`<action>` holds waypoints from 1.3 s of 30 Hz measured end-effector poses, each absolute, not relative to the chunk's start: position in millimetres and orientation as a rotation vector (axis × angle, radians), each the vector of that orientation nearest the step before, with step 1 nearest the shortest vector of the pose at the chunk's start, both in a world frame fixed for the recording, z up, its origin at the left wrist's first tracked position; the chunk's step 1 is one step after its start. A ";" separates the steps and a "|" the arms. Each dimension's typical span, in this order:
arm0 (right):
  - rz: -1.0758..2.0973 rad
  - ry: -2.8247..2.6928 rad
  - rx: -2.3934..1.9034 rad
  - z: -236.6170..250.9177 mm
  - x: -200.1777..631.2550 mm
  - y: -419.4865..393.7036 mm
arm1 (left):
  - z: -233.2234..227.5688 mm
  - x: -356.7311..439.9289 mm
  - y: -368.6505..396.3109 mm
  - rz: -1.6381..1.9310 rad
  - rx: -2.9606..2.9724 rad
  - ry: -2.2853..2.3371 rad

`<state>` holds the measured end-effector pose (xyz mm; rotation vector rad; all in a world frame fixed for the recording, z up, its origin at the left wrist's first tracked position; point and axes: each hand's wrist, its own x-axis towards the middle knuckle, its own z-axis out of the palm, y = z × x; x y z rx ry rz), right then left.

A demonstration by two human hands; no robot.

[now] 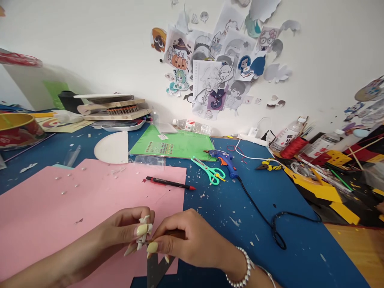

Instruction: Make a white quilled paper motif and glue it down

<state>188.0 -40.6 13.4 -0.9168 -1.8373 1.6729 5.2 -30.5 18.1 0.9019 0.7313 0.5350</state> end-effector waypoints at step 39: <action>2.137 -1.679 -0.799 7.4 189.4 -41.1 | 10.8 2.4 -29.8 0.394 0.911 0.612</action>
